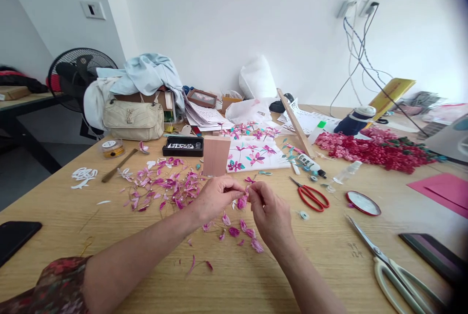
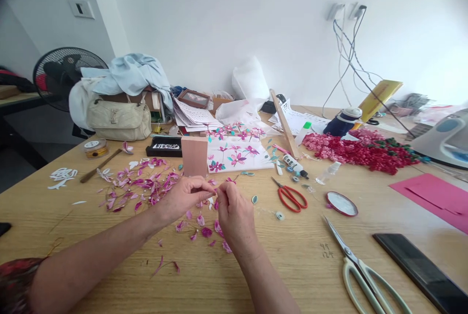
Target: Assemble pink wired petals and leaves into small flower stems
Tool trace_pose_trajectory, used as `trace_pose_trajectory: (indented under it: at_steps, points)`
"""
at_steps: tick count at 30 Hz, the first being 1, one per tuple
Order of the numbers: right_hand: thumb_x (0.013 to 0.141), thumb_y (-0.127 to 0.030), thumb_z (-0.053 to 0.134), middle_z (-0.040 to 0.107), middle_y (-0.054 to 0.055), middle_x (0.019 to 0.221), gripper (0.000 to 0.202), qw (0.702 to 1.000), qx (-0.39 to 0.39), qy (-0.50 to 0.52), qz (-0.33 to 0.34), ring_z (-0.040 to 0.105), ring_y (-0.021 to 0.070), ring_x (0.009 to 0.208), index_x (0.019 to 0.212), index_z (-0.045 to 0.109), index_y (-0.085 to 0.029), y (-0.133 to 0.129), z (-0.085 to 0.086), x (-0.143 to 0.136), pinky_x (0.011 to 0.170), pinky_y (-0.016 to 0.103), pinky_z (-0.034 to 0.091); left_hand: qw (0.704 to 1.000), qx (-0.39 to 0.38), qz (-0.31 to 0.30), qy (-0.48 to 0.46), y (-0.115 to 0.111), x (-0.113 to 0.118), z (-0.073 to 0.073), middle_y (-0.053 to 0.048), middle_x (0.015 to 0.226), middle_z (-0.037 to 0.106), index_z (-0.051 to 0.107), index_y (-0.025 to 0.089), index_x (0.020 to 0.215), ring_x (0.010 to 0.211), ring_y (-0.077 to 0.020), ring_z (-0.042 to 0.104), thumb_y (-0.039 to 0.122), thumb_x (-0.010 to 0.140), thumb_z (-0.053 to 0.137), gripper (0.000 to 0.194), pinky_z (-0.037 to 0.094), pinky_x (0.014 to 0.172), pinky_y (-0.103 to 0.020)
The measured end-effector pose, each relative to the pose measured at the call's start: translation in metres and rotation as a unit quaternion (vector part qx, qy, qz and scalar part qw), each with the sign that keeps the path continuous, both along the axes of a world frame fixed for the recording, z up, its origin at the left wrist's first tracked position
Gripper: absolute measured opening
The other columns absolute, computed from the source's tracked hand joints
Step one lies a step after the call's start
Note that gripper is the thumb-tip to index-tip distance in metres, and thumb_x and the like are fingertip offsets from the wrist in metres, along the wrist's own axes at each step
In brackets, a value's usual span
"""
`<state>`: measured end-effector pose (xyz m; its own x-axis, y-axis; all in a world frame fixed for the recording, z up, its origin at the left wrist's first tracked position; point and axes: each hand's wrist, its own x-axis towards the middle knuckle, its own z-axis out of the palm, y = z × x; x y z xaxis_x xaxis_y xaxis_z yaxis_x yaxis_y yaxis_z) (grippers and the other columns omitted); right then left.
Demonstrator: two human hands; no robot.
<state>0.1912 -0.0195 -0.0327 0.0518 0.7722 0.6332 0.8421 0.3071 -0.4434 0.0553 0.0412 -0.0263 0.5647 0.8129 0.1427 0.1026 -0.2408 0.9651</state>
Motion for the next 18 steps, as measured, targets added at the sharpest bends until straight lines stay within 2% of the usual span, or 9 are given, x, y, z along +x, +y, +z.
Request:
trace_pose_trajectory:
  at_steps: [7, 13, 15, 17, 18]
  points:
    - [0.087, -0.022, 0.038, 0.053, -0.003, 0.057, 0.017, 1.0, -0.005, -0.008, -0.011, 0.05, 0.0108, 0.048, 0.072, 0.046, -0.02, 0.001, -0.006, 0.001, 0.048, 0.02, 0.033, 0.991, -0.114, -0.032, -0.056, -0.003, 0.003, 0.002, 0.001, 0.06, 0.057, 0.066, 0.013, 0.07, 0.055, -0.0076, 0.048, 0.019, 0.067, 0.061, 0.008, 0.037, 0.053, -0.019]
    - [0.085, -0.029, 0.04, 0.053, -0.003, 0.053, 0.018, 0.999, -0.024, 0.032, 0.003, 0.051, 0.0121, 0.045, 0.073, 0.05, -0.02, 0.002, -0.009, 0.0, 0.044, 0.02, 0.036, 0.991, -0.11, -0.02, -0.067, 0.0, 0.004, 0.0, 0.002, 0.053, 0.054, 0.064, 0.013, 0.061, 0.049, -0.0064, 0.045, 0.022, 0.068, 0.062, 0.012, 0.037, 0.05, -0.018]
    - [0.084, -0.035, 0.041, 0.055, -0.002, 0.055, 0.02, 0.997, -0.05, 0.052, -0.006, 0.051, 0.0132, 0.044, 0.076, 0.053, -0.02, -0.002, -0.012, 0.003, 0.043, 0.022, 0.037, 0.992, -0.103, -0.026, -0.073, 0.0, 0.003, 0.002, 0.001, 0.055, 0.056, 0.065, 0.013, 0.061, 0.051, -0.0071, 0.047, 0.023, 0.067, 0.063, 0.012, 0.039, 0.051, -0.018]
    - [0.083, -0.04, 0.043, 0.057, -0.001, 0.057, 0.022, 0.995, -0.081, 0.057, -0.031, 0.054, 0.0157, 0.047, 0.083, 0.054, -0.021, -0.004, -0.017, 0.012, 0.044, 0.024, 0.039, 0.988, -0.125, -0.032, -0.08, 0.0, 0.003, 0.002, 0.0, 0.058, 0.057, 0.065, 0.014, 0.06, 0.053, -0.0081, 0.05, 0.022, 0.064, 0.066, 0.009, 0.041, 0.052, -0.018]
    - [0.081, -0.043, 0.045, 0.057, 0.0, 0.057, 0.024, 0.994, -0.095, 0.051, -0.021, 0.055, 0.0167, 0.047, 0.083, 0.055, -0.021, -0.003, -0.019, 0.017, 0.044, 0.025, 0.04, 0.987, -0.136, -0.033, -0.083, 0.001, 0.004, 0.001, 0.001, 0.057, 0.057, 0.064, 0.015, 0.059, 0.053, -0.008, 0.05, 0.019, 0.063, 0.066, 0.007, 0.042, 0.052, -0.018]
